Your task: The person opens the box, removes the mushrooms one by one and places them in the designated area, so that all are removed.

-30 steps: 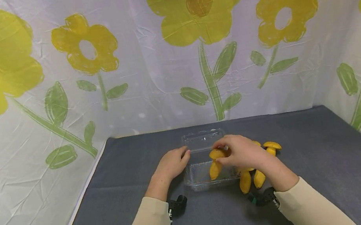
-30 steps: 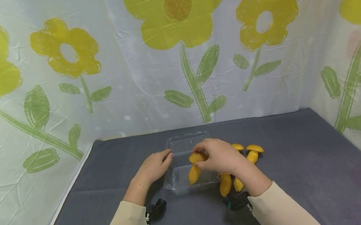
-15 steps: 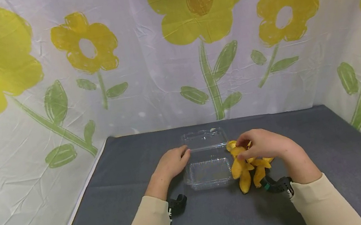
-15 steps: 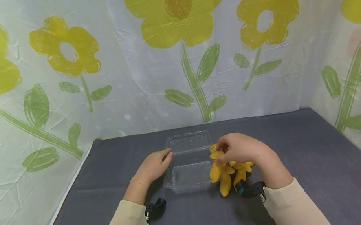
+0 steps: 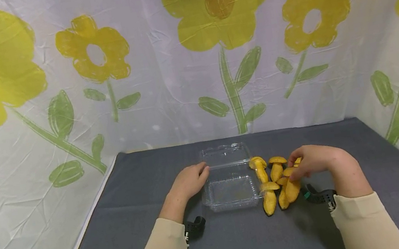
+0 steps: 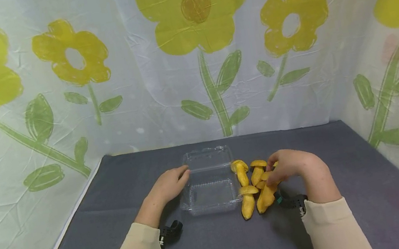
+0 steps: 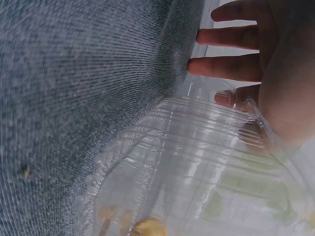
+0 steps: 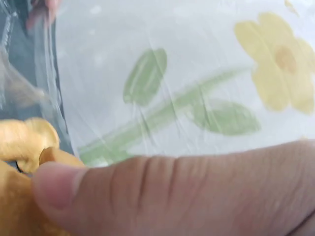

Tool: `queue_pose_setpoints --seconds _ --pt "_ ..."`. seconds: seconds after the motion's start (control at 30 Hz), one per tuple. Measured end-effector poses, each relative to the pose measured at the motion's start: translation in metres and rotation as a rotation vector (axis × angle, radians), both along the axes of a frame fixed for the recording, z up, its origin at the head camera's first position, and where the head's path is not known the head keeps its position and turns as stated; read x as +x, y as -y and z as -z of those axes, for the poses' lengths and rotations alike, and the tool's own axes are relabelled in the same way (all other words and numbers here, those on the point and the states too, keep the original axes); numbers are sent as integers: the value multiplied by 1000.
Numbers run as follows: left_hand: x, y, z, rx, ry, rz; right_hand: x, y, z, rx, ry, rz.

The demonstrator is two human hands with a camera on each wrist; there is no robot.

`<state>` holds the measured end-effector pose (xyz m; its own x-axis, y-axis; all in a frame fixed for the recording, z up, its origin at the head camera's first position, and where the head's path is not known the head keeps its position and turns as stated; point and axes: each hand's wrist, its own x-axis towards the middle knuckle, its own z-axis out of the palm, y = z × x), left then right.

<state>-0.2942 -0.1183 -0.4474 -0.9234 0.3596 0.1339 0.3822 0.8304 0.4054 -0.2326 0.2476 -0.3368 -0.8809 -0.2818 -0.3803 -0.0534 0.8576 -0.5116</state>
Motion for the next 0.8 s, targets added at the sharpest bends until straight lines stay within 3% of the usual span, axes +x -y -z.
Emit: queue_pose_setpoints --seconds 0.17,0.3,0.6,0.8 --pt "0 1 -1 3 5 8 -1 -18 3 63 47 62" --pt "-1 2 -1 9 2 7 -8 -26 15 134 83 57" --pt "1 3 -2 11 12 12 -22 -27 37 154 153 77" --pt "1 3 -2 10 7 8 -24 -23 39 158 145 82"
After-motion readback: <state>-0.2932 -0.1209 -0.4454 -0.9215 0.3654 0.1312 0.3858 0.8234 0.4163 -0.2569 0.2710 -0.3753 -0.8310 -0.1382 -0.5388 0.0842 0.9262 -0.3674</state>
